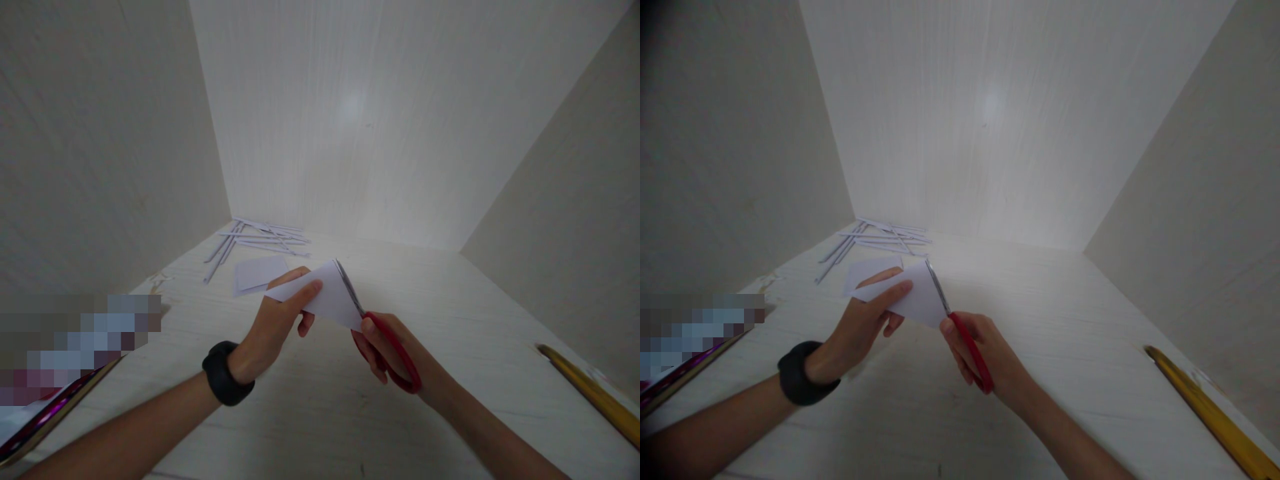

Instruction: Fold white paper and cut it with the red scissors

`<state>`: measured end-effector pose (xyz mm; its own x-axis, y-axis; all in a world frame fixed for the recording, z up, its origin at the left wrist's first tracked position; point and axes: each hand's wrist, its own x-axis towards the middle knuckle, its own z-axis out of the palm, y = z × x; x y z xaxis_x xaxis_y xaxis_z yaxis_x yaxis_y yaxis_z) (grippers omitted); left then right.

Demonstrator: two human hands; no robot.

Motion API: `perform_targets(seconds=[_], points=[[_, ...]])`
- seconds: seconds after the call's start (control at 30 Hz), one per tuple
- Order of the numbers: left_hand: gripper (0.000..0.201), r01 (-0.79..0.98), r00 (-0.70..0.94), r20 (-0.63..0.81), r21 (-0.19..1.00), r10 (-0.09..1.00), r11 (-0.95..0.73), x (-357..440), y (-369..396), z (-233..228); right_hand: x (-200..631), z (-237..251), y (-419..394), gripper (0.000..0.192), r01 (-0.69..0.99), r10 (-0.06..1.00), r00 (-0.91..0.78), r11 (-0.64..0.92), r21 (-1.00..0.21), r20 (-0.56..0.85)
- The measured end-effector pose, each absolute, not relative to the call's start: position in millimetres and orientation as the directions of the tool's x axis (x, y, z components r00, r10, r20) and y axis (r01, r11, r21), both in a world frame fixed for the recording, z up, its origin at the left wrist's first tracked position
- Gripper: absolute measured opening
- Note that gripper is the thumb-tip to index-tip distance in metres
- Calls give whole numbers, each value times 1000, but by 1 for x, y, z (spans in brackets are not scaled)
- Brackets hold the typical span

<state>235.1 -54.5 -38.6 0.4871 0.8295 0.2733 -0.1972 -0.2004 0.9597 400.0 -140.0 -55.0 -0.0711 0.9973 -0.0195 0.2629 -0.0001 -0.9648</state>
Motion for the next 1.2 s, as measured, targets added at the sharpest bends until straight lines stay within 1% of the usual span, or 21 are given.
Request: perform_targets(seconds=[0.17,0.33,0.57,0.67,1.0,1.2], points=[[28,-232,475,276,955,836,-184,235,-54,-40,399,-48,-140,66,277,997,-50,-39,-960,-55],[29,-289,479,252,950,841,-120,234,-53,-39,398,-45,-142,65,239,996,-80,-25,-971,-45],[27,-305,509,227,950,830,-73,234,-54,-38,399,-45,-143,65,239,993,-116,21,-971,-7],[27,-304,515,224,950,828,-68,234,-53,-40,399,-47,-143,65,248,993,-121,36,-968,6],[29,-300,519,245,949,819,-94,234,-54,-39,399,-50,-142,66,264,996,-94,15,-964,-11],[28,-306,514,224,950,828,-67,236,-55,-39,399,-54,-141,67,272,996,-85,14,-962,-10]])
